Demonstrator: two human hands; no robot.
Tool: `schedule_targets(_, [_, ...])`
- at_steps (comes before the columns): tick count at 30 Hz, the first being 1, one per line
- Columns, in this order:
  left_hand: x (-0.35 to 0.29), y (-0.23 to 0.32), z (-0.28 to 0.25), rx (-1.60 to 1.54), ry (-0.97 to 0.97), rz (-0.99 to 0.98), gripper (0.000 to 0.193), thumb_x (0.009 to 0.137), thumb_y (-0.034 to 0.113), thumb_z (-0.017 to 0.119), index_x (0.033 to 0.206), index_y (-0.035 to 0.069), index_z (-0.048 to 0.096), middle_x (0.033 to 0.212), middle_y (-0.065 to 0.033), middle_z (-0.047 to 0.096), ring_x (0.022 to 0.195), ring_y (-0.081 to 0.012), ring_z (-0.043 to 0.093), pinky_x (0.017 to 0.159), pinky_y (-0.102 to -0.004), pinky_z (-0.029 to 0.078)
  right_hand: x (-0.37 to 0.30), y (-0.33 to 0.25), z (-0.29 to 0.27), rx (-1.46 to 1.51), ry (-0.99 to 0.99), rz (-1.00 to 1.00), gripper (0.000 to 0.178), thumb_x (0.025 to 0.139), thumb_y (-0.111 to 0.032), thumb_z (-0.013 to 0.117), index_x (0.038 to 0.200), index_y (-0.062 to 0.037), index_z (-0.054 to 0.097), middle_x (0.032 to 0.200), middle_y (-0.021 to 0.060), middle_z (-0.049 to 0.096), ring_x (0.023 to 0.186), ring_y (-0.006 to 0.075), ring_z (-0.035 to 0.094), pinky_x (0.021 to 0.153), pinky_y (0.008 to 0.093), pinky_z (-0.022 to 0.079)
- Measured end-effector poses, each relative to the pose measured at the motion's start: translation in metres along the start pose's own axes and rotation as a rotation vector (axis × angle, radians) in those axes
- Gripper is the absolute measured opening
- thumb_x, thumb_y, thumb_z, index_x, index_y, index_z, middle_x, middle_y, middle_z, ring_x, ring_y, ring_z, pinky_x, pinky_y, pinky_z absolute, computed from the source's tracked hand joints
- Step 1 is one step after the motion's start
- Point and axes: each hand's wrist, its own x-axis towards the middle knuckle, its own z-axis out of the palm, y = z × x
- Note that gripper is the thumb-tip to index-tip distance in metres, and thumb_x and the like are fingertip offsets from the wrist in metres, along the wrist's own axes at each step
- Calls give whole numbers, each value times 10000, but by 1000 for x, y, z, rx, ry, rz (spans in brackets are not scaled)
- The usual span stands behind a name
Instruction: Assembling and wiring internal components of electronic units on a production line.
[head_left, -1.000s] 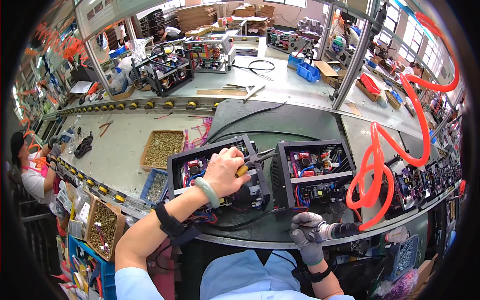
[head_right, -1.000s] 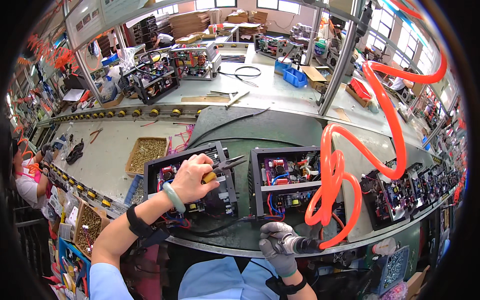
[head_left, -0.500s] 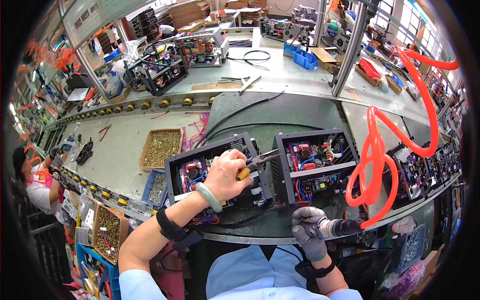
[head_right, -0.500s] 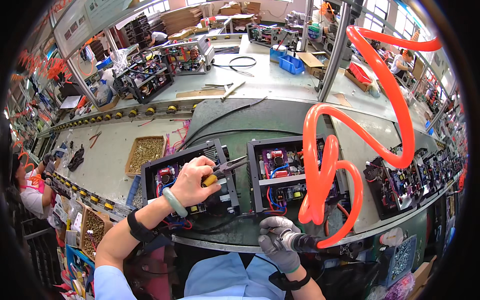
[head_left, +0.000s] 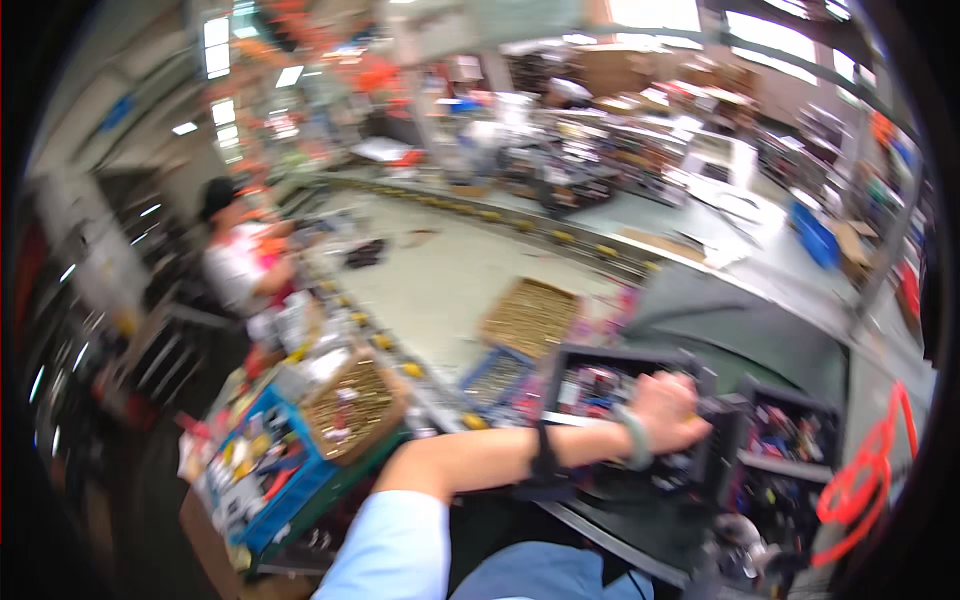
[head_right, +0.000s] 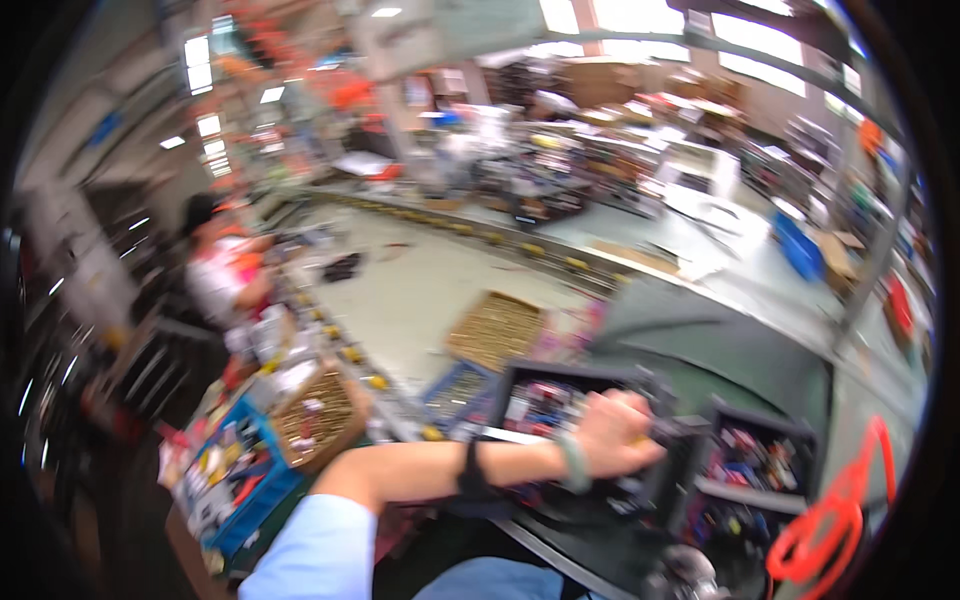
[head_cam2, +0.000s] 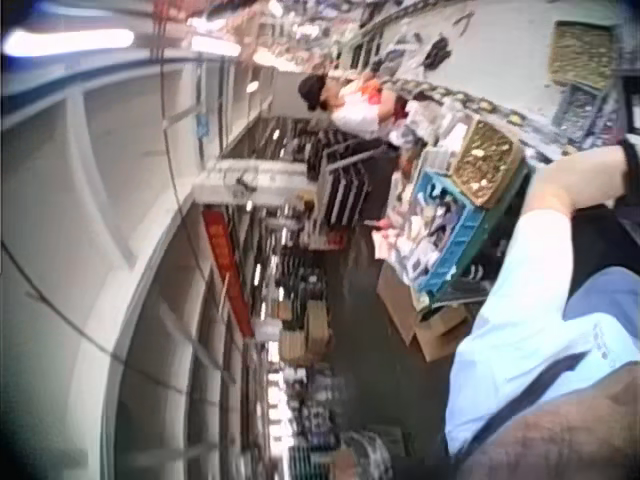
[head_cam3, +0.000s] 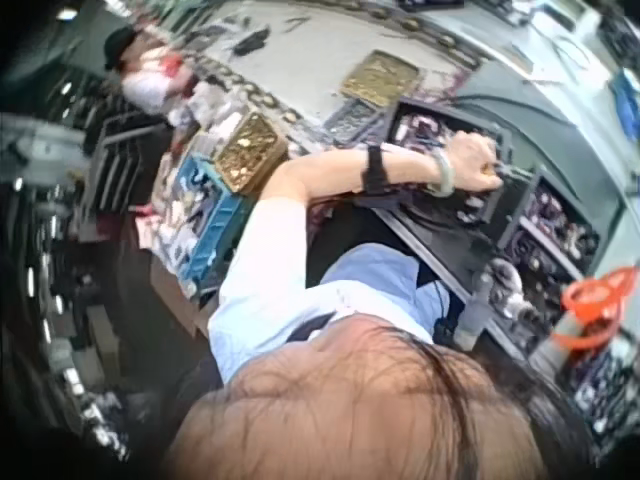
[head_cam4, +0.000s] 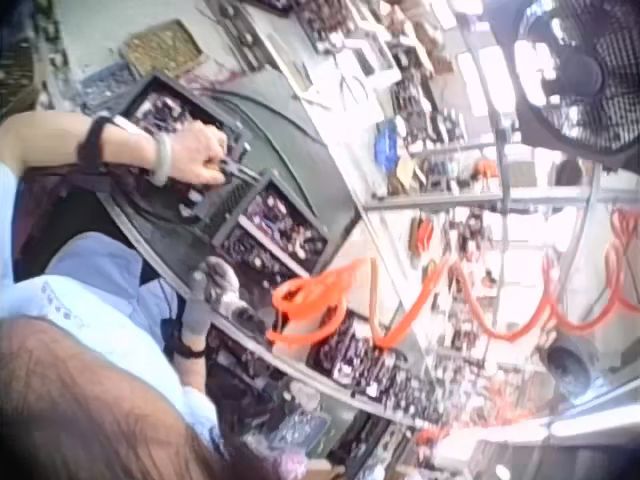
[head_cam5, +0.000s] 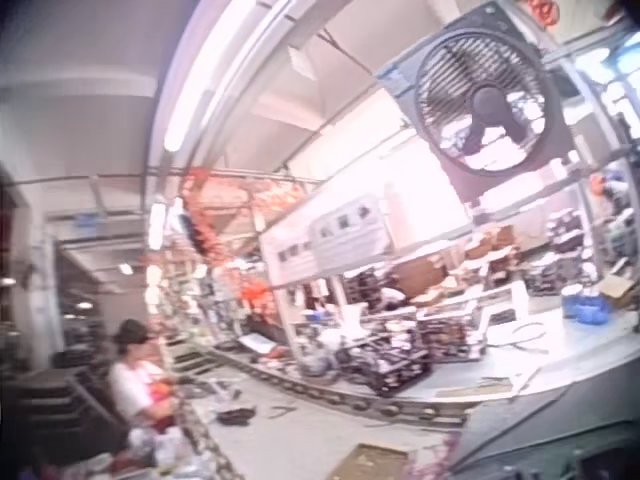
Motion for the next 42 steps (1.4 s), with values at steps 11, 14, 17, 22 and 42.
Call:
schedule_targets(11, [10,5,10,-243,-104,-240,494,709,426,831,896,-20,731,1139,-144,570,1126,-335,543,944,-451,445,21,-13,11,318,-30,60,409,881,-90,777,1210,-21,545,935,68,624,658,131,564,563,244,457])
schedule_targets(14, [9,3,14,-293,-98,-231,451,698,392,843,862,-6,710,1115,-143,575,1116,-335,541,951,-451,439,23,-7,6,350,32,39,455,878,-90,783,1244,-17,523,936,73,626,653,144,571,556,250,457])
schedule_targets(17, [10,-1,18,-334,-104,-256,436,679,370,850,854,7,684,1095,-148,588,1121,-338,550,959,-448,437,22,0,5,727,-115,92,430,887,-66,773,1238,-4,533,933,84,629,652,150,576,566,260,476])
schedule_targets(22, [15,-4,20,-371,-121,-309,434,656,350,862,874,21,683,1064,-142,613,1113,-341,576,964,-443,439,14,1,10,208,10,-74,398,886,-67,783,1203,21,557,924,96,626,679,156,582,612,266,504])
schedule_targets(42, [14,6,14,-342,-123,-366,440,668,334,860,945,51,670,1098,-121,645,1157,-297,588,1020,-431,404,8,-16,33,-141,-90,-181,356,899,-106,774,1189,-3,596,1027,63,616,891,154,579,829,292,498])
